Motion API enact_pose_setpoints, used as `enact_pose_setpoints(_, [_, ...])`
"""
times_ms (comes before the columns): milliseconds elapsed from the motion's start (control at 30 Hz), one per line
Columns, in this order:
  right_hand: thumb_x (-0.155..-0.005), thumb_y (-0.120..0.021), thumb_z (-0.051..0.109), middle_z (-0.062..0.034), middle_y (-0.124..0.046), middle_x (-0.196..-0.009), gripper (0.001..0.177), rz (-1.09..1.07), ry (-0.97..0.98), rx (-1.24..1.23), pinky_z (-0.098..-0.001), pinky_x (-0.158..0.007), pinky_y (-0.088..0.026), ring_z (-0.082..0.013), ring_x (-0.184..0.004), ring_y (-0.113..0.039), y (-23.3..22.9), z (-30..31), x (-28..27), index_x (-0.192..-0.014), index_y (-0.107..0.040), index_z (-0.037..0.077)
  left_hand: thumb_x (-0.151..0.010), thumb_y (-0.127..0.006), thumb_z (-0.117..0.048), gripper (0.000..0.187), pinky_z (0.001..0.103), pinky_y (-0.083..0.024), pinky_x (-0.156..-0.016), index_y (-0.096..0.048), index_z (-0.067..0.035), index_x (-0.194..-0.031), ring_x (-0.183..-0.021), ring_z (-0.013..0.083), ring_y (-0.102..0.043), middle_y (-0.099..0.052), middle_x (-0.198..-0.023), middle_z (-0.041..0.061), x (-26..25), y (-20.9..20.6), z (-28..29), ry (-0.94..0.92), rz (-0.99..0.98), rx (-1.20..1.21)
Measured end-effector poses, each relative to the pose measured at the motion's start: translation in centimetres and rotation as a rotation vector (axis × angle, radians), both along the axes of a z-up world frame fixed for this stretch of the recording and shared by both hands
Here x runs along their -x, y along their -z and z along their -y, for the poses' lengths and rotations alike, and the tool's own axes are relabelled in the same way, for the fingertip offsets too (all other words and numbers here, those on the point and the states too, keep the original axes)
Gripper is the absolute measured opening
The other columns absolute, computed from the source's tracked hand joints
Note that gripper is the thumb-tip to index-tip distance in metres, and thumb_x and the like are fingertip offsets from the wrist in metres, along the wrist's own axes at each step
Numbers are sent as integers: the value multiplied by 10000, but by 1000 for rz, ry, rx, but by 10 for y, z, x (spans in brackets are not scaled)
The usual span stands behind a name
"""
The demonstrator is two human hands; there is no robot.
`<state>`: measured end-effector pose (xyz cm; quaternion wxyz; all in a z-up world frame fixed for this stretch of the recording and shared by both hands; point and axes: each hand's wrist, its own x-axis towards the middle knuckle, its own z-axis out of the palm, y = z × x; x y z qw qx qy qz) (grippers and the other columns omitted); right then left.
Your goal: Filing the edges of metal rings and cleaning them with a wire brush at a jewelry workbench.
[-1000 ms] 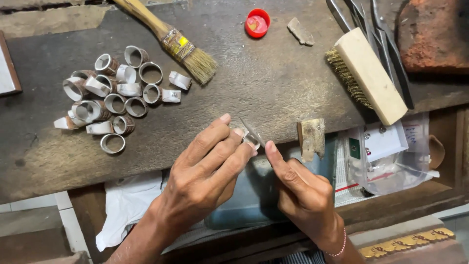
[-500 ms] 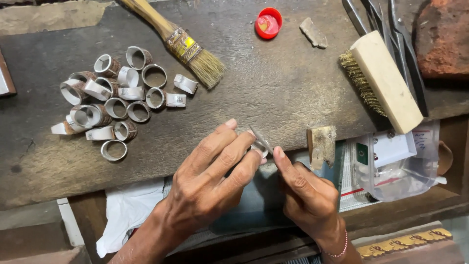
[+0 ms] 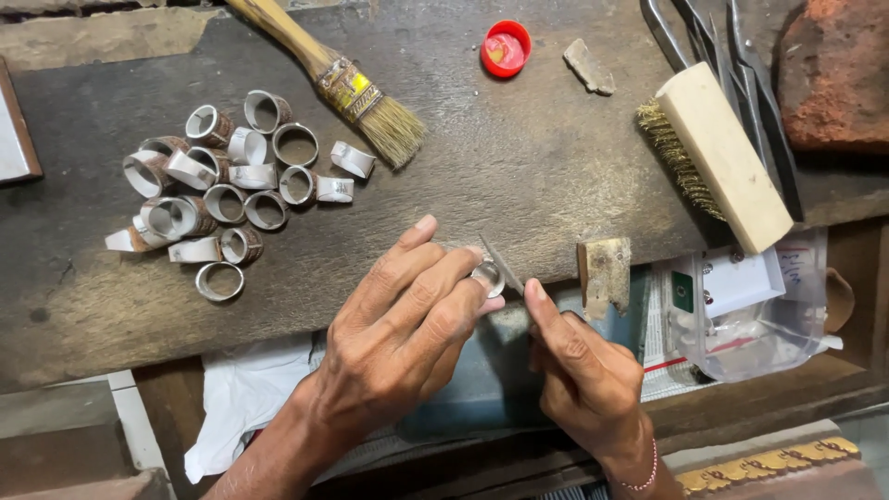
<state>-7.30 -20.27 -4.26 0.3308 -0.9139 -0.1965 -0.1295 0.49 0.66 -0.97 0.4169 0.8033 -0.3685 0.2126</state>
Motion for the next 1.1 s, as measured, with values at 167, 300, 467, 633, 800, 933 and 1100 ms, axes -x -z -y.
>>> enact_pose_setpoints(167, [-1044,-485,-21,-87,-637,-819,348,-53,12,-55,-263,-599,-519,-138,-601,-570,-4,4,10,-1382,-532,-90,-1004,-663,-21,90,536,-576,-1047,-654,65,-981,-960,307,-671,-706,-1106,219,0,0,0,-1,10,1])
enact_pose_setpoints(300, [-1024,-498,-58,-38,-510,-743,355,-85,8,-20,-269,-524,-446,-126,-566,-483,-12,1,13,-1371,-568,-49,-1006,-636,4,143,520,-568,-1029,-674,59,-880,-957,294,-684,-725,-1066,244,-3,-4,0,15,20,-1])
enact_pose_setpoints(467, [-1023,-479,-73,-62,-423,-764,381,-107,28,20,-310,-591,-429,-180,-598,-379,-14,6,2,-1387,-588,-43,-1004,-623,31,128,539,-619,-997,-666,90,-899,-939,327,-662,-692,-1031,261,-2,-8,3,-25,54,-16])
enact_pose_setpoints(633, [-1013,-462,-95,-28,-462,-768,405,-166,-35,18,-283,-610,-454,-139,-587,-407,-39,4,3,-1402,-563,-45,-999,-591,25,141,537,-606,-992,-654,78,-885,-919,329,-670,-699,-1013,247,1,-5,8,-52,57,-20])
enact_pose_setpoints(800, [-1027,-463,-94,-16,-377,-739,397,-139,-11,35,-263,-541,-409,-141,-569,-321,-39,2,-5,-1401,-579,-25,-989,-589,46,140,539,-624,-971,-632,86,-862,-892,350,-664,-687,-967,260,-4,-8,9,-48,75,-4])
enact_pose_setpoints(933, [-997,-467,-125,-20,-520,-793,429,-181,-47,7,-277,-597,-460,-140,-579,-400,-46,5,-4,-1406,-561,-36,-982,-620,42,131,523,-616,-986,-626,66,-854,-896,344,-671,-684,-973,233,-3,-7,11,-54,69,-41])
enact_pose_setpoints(1100, [-1015,-443,-109,-4,-532,-795,418,-176,-64,40,-259,-642,-488,-123,-568,-410,-51,1,-10,-1410,-557,-36,-990,-605,43,147,539,-612,-991,-618,71,-847,-878,336,-656,-673,-956,229,-5,-9,8,-41,54,-26])
